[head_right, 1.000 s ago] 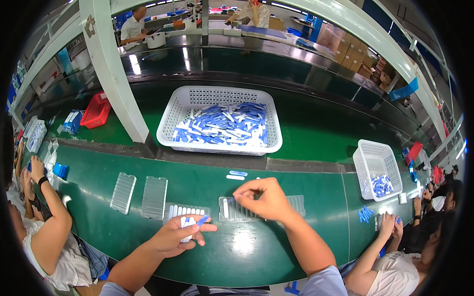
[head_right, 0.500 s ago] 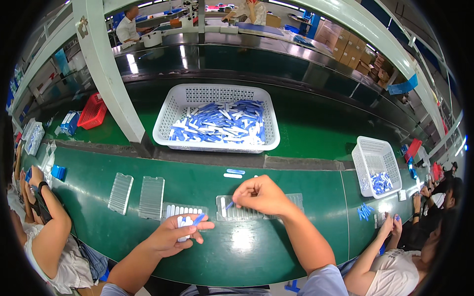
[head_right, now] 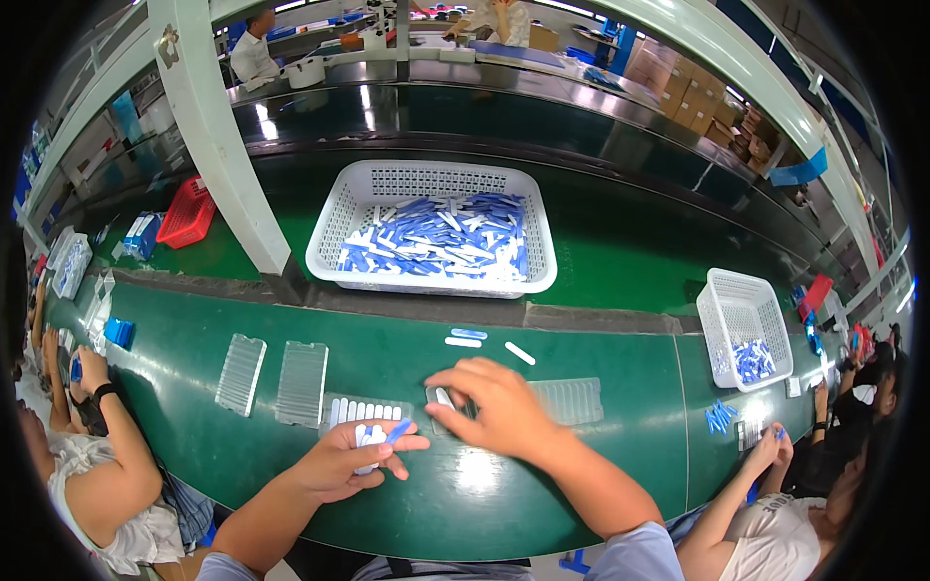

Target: The person retrieves strips from a basket and inserts them one by one into the slots of plastic trays by hand.

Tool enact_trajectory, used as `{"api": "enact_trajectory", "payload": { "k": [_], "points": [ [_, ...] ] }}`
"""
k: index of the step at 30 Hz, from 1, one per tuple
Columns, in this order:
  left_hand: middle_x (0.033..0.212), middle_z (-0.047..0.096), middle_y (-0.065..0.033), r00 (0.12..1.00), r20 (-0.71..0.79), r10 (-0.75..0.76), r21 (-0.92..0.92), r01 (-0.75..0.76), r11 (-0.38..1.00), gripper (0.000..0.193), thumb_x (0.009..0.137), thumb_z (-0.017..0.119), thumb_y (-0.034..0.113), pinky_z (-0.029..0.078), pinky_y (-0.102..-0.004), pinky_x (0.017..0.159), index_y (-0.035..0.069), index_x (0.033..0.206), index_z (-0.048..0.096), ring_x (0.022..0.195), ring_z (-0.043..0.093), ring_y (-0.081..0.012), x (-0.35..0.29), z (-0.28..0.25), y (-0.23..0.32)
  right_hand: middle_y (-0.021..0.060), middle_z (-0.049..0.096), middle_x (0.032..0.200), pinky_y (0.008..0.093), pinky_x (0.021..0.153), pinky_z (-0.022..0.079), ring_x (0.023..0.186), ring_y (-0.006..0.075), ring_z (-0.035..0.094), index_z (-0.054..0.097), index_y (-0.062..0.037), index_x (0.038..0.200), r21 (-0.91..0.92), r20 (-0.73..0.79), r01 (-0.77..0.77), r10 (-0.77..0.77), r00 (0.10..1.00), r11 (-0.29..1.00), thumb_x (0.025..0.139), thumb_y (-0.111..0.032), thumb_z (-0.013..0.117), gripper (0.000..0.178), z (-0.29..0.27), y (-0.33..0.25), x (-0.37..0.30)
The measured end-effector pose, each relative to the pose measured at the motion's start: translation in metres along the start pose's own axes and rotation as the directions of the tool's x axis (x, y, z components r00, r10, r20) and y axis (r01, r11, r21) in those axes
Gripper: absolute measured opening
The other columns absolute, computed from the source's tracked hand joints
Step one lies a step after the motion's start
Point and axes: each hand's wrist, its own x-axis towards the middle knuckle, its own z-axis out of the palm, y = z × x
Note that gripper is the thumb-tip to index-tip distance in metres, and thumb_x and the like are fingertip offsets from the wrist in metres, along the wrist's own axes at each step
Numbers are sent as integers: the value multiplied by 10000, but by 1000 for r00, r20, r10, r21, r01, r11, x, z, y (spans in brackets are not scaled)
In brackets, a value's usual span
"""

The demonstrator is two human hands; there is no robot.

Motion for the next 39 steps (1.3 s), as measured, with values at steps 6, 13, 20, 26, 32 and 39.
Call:
{"api": "enact_trajectory", "payload": {
  "k": [6, 13, 20, 26, 32, 39],
  "points": [
    [1432, 572, -174, 998, 53, -42, 44, 39, 998, 461, 1048, 558, 162, 322, -195, 522, -8, 1464, 454, 992, 665, -134, 4, 7, -2, 7, 667, 708, 232, 542, 445, 596, 62, 567, 764, -26, 960, 552, 0, -193, 231, 973, 811, 904, -142, 755, 129, 16, -15, -13],
    [1381, 599, -194, 999, 37, -20, 57, 18, 998, 462, 1046, 561, 162, 330, -194, 517, -31, 1451, 452, 909, 657, -133, 3, 3, -2, 23, 671, 654, 191, 459, 372, 524, 33, 538, 759, -8, 880, 807, 90, -354, 494, 865, 473, 909, -125, 764, 121, -13, 17, -4],
    [1332, 622, -192, 996, 62, -62, 91, 56, 994, 453, 1034, 588, 169, 327, -195, 520, -24, 1430, 478, 858, 644, -117, 3, 4, -2, 43, 714, 734, 236, 532, 466, 609, 69, 615, 747, 2, 876, 729, 248, -419, 362, 899, 542, 863, -72, 756, 76, -24, 38, -2],
    [1084, 649, -86, 993, 70, -92, 88, 85, 992, 425, 1032, 604, 189, 309, -198, 531, -4, 1400, 516, 745, 553, -79, 5, 3, -10, 31, 673, 768, 333, 736, 490, 733, 193, 635, 733, -68, 934, 147, 159, -270, 247, 956, 952, 760, -94, 719, 176, 1, 36, -1],
    [726, 500, 15, 984, 130, -126, 73, 117, 990, 316, 1040, 588, 190, 280, -215, 514, -4, 1288, 596, 599, 401, -56, 2, 7, -3, 66, 626, 995, 377, 952, 336, 1041, 245, 548, 719, -121, 1110, 7, 110, 33, -34, 993, 999, 746, -218, 784, 383, -7, 43, -3],
    [665, 616, -26, 894, 71, 443, 961, -179, 209, 277, 976, 653, 291, 472, -326, 542, 150, 1210, 700, 557, 586, -186, 3, 26, -11, 77, 630, 1022, 397, 939, 341, 1022, 271, 552, 717, -107, 1126, -69, 142, 60, -50, 989, 996, 770, -297, 790, 410, -8, 44, 3]
  ]
}}
